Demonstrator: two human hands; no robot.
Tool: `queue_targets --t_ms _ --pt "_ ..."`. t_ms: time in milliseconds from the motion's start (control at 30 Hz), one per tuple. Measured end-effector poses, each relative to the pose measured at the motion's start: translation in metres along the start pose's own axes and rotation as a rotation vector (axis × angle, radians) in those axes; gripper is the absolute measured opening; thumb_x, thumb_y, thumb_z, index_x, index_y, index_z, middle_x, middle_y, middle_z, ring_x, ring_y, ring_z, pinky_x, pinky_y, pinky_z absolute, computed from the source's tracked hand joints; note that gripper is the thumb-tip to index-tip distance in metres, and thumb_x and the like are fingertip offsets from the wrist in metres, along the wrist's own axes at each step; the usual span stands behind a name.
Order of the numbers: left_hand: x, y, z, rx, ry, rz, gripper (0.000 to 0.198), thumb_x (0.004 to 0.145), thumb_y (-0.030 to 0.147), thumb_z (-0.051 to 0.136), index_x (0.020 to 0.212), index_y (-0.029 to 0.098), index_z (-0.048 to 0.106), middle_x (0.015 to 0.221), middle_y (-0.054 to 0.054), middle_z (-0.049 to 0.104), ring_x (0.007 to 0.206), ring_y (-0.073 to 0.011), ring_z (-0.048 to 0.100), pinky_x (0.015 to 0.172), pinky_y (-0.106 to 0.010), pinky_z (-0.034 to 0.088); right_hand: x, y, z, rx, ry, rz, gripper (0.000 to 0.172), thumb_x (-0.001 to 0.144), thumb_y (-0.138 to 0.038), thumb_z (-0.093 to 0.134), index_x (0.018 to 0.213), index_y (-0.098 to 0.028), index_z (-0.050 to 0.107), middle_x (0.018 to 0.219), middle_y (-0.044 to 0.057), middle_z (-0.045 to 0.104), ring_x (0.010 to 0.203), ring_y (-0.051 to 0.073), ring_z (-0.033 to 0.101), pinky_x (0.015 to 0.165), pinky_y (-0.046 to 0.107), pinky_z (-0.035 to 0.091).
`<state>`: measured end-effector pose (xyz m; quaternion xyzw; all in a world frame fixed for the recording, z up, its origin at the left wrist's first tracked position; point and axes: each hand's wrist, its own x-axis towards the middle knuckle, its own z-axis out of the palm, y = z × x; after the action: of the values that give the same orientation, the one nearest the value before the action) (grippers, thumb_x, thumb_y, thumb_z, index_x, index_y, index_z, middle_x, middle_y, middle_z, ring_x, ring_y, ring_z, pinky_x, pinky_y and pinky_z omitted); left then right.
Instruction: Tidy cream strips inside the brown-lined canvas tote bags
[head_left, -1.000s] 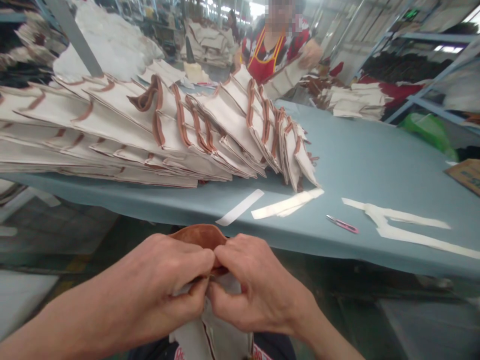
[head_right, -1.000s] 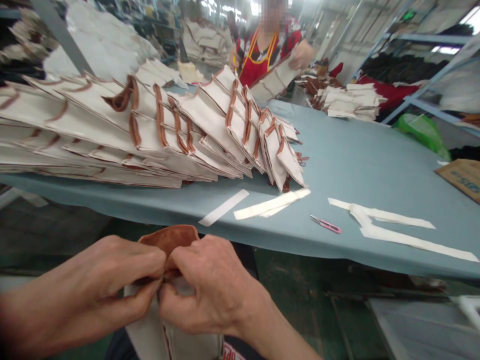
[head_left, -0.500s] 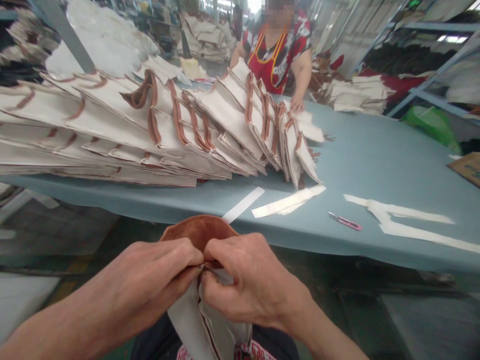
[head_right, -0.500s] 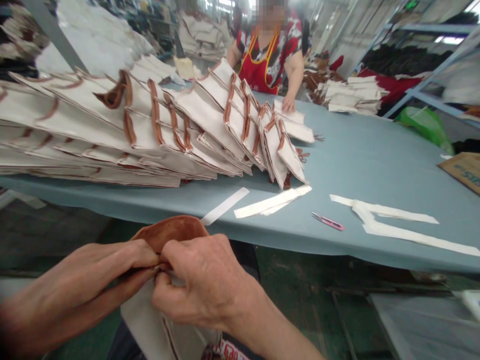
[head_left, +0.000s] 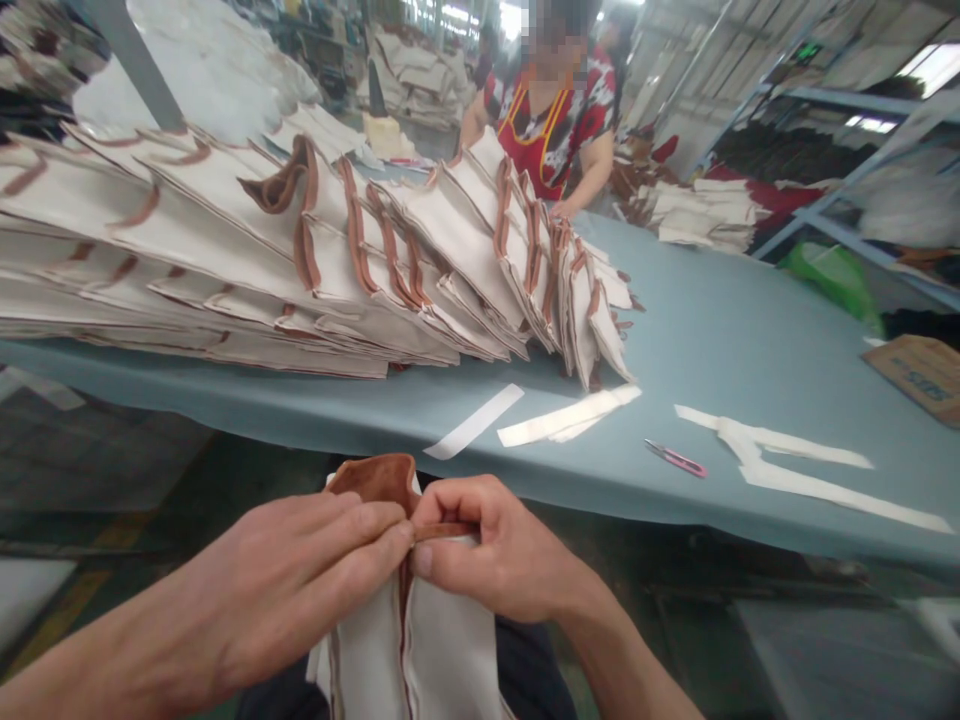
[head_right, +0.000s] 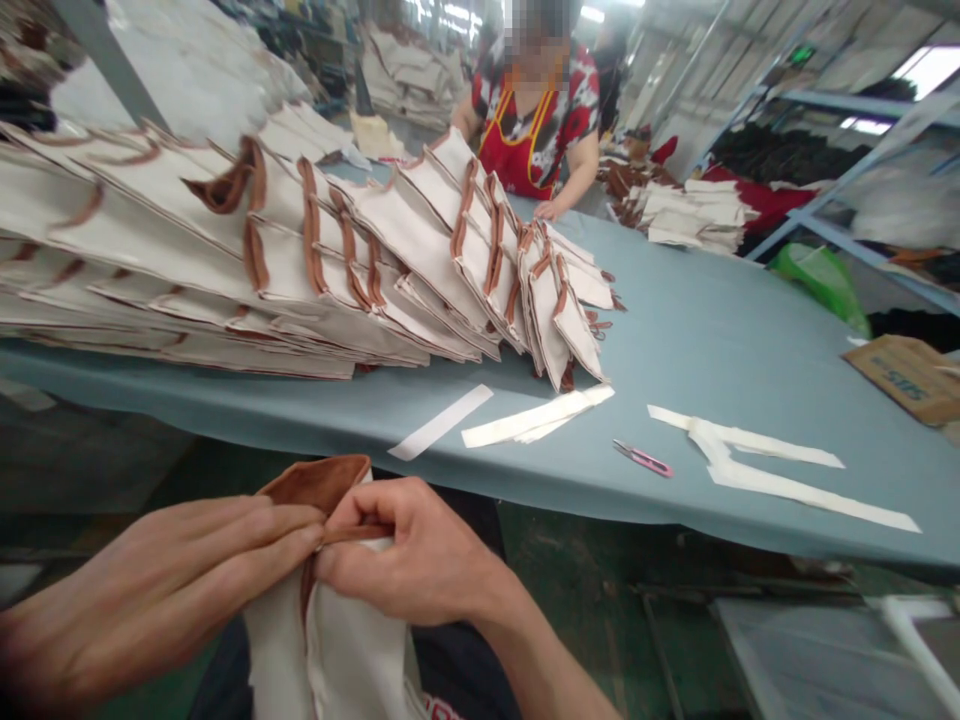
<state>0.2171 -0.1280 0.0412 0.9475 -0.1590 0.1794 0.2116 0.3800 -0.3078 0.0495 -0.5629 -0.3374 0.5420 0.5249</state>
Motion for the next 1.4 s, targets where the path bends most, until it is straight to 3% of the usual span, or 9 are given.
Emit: queue_targets --t_ms 100,233,500,600,733,967,1133,1300,1400 --pt "-0.001 0.001 0.004 0.147 0.007 0.116 0.046 0.108 -0.002 0.034 0.138 0.018 0.063 0.116 -0.006 0.085 0.098 -0.019 0.08 0.092 -0.027 0.06 0.001 0.008 -0.003 0.136 -0.025 0.013 0.053 0.077 -0.062 0.09 0.075 -0.019 0.06 0.065 -0.008 0.045 0.06 0.008 0.033 0.055 0.021 0.029" --pt "-0.007 0.002 0.014 0.16 0.073 0.047 0.047 0.106 0.0 0.043 0.145 0.02 0.06 0.117 -0.007 0.084 0.102 -0.0206 0.078 0.091 -0.028 0.06 0.002 0.015 -0.005 0.222 -0.032 0.006 0.07 0.078 -0.084 0.083 0.076 -0.018 0.059 0.065 -0.006 0.048 0.058 0.008 0.036 0.053 0.021 0.031" --pt "-0.016 0.016 0.008 -0.097 0.124 -0.124 0.043 0.11 0.015 0.047 0.152 0.024 0.054 0.128 -0.005 0.078 0.118 -0.0185 0.071 0.109 -0.027 0.052 -0.001 0.015 -0.001 0.139 -0.052 -0.136 0.065 0.083 -0.079 0.083 0.074 -0.02 0.056 0.065 -0.006 0.046 0.06 0.009 0.034 0.053 0.022 0.03" --pt "-0.001 0.016 -0.011 -0.203 0.004 -0.258 0.023 0.115 0.022 0.042 0.126 0.029 0.061 0.109 0.004 0.077 0.097 -0.012 0.072 0.091 -0.018 0.052 -0.001 0.01 0.001 0.04 -0.057 -0.219 0.055 0.091 -0.066 0.078 0.072 -0.021 0.053 0.062 -0.007 0.043 0.056 0.008 0.03 0.051 0.022 0.026" --pt "0.016 0.012 -0.023 -0.324 -0.154 -0.214 0.032 0.117 0.023 0.041 0.088 0.026 0.054 0.081 0.007 0.062 0.071 -0.0114 0.059 0.07 -0.021 0.046 -0.002 0.005 0.005 -0.161 0.006 -0.349 0.027 0.088 -0.028 0.071 0.069 -0.022 0.051 0.058 -0.01 0.037 0.05 0.007 0.026 0.048 0.021 0.022" --pt "0.007 0.012 -0.018 -0.298 -0.067 -0.267 0.036 0.117 0.025 0.04 0.084 0.025 0.052 0.076 0.007 0.059 0.066 -0.0116 0.055 0.067 -0.024 0.042 -0.002 0.002 0.011 -0.422 0.075 -0.492 0.018 0.086 -0.015 0.063 0.072 -0.022 0.053 0.063 -0.009 0.045 0.051 0.006 0.037 0.053 0.021 0.031" --pt "0.012 0.009 -0.001 -0.26 0.178 -0.2 0.045 0.119 0.031 0.043 0.075 0.024 0.047 0.063 0.009 0.053 0.052 -0.0097 0.048 0.052 -0.025 0.037 0.01 0.01 0.034 -0.484 0.306 -0.793 0.023 0.077 -0.01 0.054 0.067 -0.024 0.039 0.058 -0.01 0.036 0.05 0.007 0.033 0.052 0.022 0.031" --pt "0.012 0.013 0.049 -0.201 0.532 -0.254 0.054 0.122 0.037 0.025 0.075 0.025 0.051 0.06 0.005 0.054 0.05 -0.0142 0.051 0.053 -0.03 0.04 0.02 0.016 0.058 -0.175 0.373 -0.634 0.024 0.078 -0.017 0.053 0.063 -0.025 0.037 0.055 -0.009 0.034 0.046 0.007 0.029 0.046 0.021 0.028" --pt "0.008 0.016 0.067 -0.209 0.608 -0.325 0.055 0.121 0.034 0.022 0.075 0.025 0.049 0.061 0.003 0.054 0.052 -0.0151 0.052 0.054 -0.03 0.042 0.016 0.017 0.053 -0.122 0.298 -0.519 0.026 0.086 -0.023 0.059 0.065 -0.024 0.044 0.055 -0.009 0.04 0.046 0.008 0.03 0.045 0.022 0.028"
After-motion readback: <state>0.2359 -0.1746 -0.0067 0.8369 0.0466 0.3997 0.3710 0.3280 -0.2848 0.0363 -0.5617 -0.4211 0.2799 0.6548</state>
